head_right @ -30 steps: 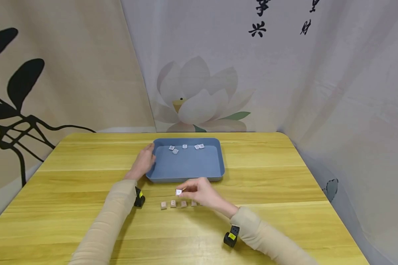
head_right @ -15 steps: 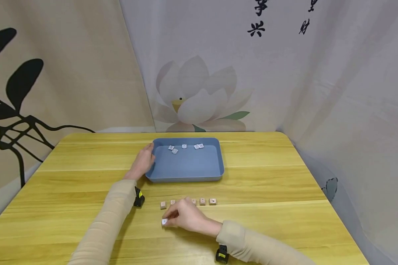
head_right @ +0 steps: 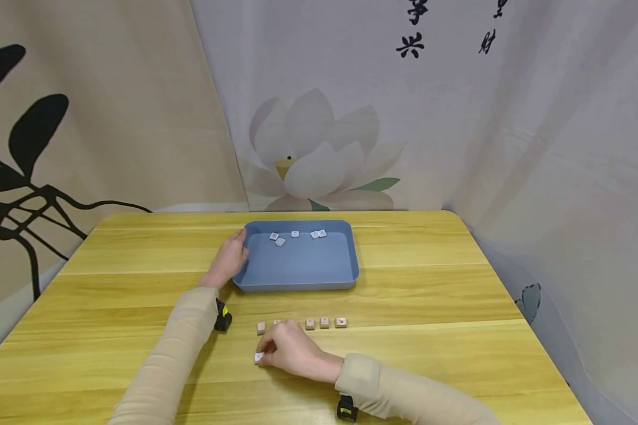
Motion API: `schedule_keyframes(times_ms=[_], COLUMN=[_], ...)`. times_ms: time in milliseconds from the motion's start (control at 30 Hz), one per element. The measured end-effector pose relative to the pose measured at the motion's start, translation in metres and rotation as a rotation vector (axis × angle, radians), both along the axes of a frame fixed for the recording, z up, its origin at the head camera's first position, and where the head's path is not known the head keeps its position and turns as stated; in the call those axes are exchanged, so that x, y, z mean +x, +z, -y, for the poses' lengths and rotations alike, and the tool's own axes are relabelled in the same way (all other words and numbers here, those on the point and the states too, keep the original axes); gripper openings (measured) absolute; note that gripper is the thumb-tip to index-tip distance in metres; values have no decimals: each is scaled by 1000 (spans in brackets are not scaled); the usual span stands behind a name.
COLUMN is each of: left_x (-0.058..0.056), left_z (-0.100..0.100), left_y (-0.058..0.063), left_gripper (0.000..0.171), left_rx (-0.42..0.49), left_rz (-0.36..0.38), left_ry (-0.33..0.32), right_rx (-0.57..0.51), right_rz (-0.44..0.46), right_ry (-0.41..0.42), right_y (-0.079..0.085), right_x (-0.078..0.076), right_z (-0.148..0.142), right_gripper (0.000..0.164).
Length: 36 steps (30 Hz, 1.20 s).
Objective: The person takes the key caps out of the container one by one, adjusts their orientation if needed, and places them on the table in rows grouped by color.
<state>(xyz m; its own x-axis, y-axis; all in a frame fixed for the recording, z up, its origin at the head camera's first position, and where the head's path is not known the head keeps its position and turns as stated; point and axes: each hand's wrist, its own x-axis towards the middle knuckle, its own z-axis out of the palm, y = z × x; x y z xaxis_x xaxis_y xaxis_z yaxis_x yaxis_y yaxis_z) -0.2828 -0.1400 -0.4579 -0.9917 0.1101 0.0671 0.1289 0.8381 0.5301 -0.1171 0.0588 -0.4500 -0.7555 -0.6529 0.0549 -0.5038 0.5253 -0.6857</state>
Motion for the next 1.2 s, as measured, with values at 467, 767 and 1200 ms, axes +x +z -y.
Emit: schedule_keyframes(times_ms=[467, 767, 1200], left_x=[0, 0, 0], left_z=[0, 1, 2], left_y=[0, -1, -2], left_gripper=[56, 57, 56], left_rx=[13, 4, -3], left_rz=[8, 9, -25], left_ry=[9, 12, -10], right_rx=[-17, -86, 157], right_rz=[5, -153, -52], right_ry=[3, -96, -180], right_y=[17, 55, 25], right_x=[-8, -91, -213], right_z=[-6, -31, -81], right_gripper=[17, 15, 39])
